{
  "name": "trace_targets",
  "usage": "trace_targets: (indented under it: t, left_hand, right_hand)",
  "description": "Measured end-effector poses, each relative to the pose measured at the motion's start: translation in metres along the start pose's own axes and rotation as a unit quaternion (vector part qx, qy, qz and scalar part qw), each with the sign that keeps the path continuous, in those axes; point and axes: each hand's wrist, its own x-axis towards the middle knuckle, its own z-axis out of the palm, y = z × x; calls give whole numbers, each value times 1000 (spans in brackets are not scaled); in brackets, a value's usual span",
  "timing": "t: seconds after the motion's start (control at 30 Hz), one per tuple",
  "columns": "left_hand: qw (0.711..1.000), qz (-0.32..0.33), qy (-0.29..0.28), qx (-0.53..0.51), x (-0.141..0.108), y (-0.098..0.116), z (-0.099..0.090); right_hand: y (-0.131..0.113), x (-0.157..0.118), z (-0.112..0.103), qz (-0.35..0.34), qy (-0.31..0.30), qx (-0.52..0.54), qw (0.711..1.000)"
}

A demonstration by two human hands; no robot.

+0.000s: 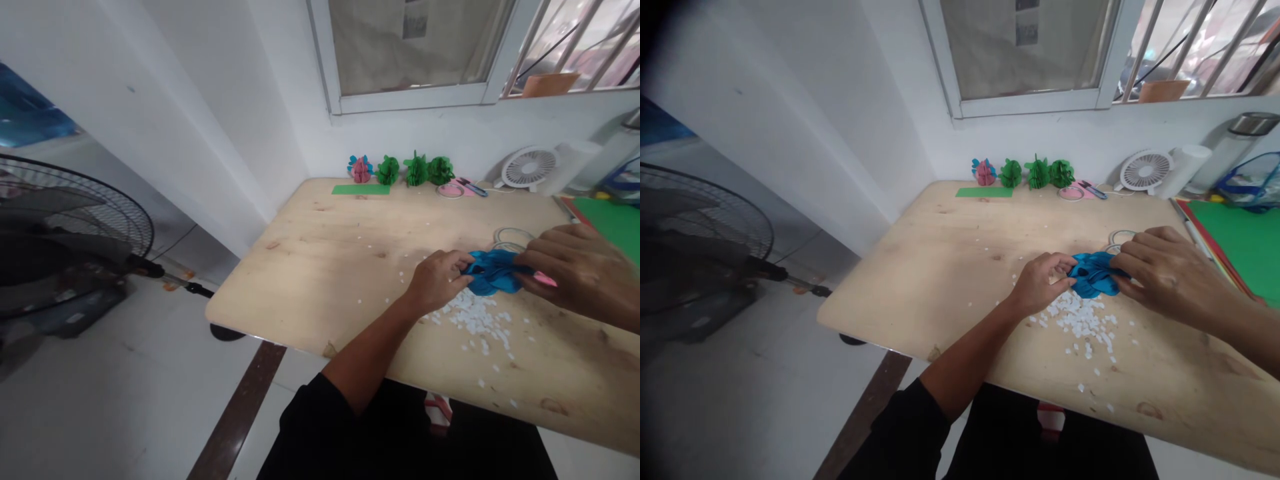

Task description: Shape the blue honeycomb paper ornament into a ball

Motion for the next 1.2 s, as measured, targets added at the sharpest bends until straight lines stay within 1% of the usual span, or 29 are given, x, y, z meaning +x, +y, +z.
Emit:
trace_targets:
  t: [0.13, 0.3, 0.4, 0.57, 0.63, 0.7, 0.87, 0.93, 1.0, 1.2]
  left_hand:
    - [1000, 13, -6, 27, 0, 0, 0]
    - [991, 49, -10, 127, 0, 2, 2]
    - [988, 43, 8, 148, -1, 2, 4]
    - [989, 13, 49, 139, -2, 2, 8]
    - [987, 13, 64, 144, -2, 2, 8]
    - [983, 30, 70, 168, -2, 3, 8]
    - [963, 98, 56, 244, -3, 5, 4]
    - [962, 107, 60, 245, -3, 5, 3]
    - [964, 102, 64, 236, -3, 5, 3]
    - [981, 50, 77, 171, 1, 1, 7]
  right_hand:
    - [0, 1, 1, 0, 2, 9, 1000]
    - [0, -2, 2, 10, -5, 16, 1000]
    - [0, -1, 1, 8, -12, 20, 1000]
    - [-3, 7, -2, 4, -10, 21, 1000]
    - [-5, 10, -3, -2, -9, 11, 1000]
    - [-6, 14, -5, 0, -7, 2, 1000]
    - [-7, 21, -9, 14, -4, -8, 1000]
    - [-7, 21, -9, 17, -3, -4, 1000]
    - [-7, 22, -8, 20, -3, 0, 1000]
    - [-7, 22, -8, 11, -17, -2, 1000]
